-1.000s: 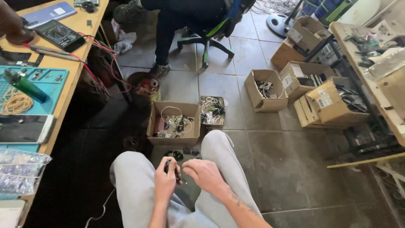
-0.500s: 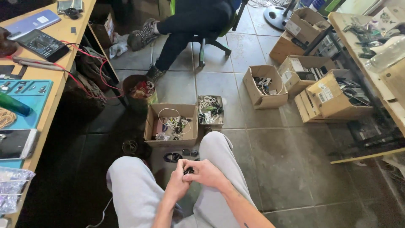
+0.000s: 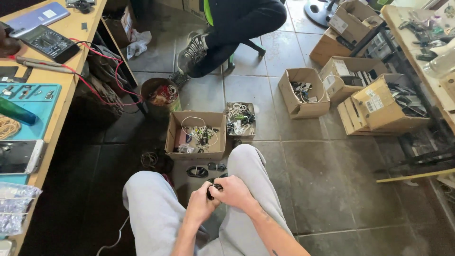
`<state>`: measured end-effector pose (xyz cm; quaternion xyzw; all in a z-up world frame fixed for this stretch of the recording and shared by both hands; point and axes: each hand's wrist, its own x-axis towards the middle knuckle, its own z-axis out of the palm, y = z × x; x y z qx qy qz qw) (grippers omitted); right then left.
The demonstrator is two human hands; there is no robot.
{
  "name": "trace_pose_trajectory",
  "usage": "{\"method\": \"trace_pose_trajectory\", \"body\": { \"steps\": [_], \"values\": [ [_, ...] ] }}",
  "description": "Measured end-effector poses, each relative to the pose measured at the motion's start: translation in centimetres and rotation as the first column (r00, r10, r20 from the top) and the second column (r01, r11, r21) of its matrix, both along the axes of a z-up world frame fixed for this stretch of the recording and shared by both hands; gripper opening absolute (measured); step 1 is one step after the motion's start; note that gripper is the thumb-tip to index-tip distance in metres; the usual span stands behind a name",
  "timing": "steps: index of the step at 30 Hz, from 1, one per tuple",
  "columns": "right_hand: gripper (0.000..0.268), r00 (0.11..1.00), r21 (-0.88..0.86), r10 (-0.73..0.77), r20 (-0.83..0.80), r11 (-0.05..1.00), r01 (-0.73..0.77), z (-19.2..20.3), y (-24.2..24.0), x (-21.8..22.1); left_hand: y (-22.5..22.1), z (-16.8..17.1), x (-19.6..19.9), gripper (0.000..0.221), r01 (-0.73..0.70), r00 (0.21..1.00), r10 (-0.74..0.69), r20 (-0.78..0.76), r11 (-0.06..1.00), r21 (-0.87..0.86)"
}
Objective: Sorting through boxes of electronic components, untangling and coiling various cables, and inspecting a smartphone.
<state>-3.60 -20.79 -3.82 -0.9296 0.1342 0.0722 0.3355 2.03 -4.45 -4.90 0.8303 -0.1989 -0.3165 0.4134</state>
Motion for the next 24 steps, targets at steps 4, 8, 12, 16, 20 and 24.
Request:
{"method": "trace_pose_trajectory", "body": {
  "steps": [4, 8, 12, 16, 20, 24],
  "values": [
    [0.058, 0.998, 0.011, -0.033, -0.060, 0.999, 0.033, 2.5, 0.4, 0.0, 0.8, 0.2, -0.1, 0.037, 0.015, 0.998, -0.013, 0.055, 0.999, -0.036],
    [0.061, 0.997, 0.049, -0.047, -0.059, 0.998, 0.050, 2.5, 0.8, 0.4, 1.3, -2.0, 0.3, 0.066, 0.075, 0.986, -0.068, 0.153, 0.997, -0.036],
    [0.046, 0.999, 0.060, 0.047, -0.021, 0.997, -0.046, 0.3, 1.0, 0.2, 1.6, 0.5, 0.2, 0.083, 0.115, 0.991, -0.117, 0.069, 0.993, 0.033],
    [0.053, 0.997, 0.073, -0.059, -0.041, 0.995, 0.062, 1.3, 1.4, 0.4, 1.4, 3.5, 0.4, 0.091, 0.213, 0.976, -0.200, -0.087, 0.961, 0.179],
    [0.053, 0.989, -0.045, -0.097, -0.113, 0.995, 0.093, 1.2, 1.9, 0.7, 2.4, -0.2, -0.7, 0.062, 0.231, 0.957, -0.251, 0.149, 0.963, 0.136],
    [0.042, 0.988, -0.014, -0.128, -0.082, 0.992, 0.127, 0.0, 2.0, 1.2, 2.0, -2.6, -1.4, 0.060, 0.152, 0.893, -0.281, 0.352, 0.924, 0.352]
  ]
}}
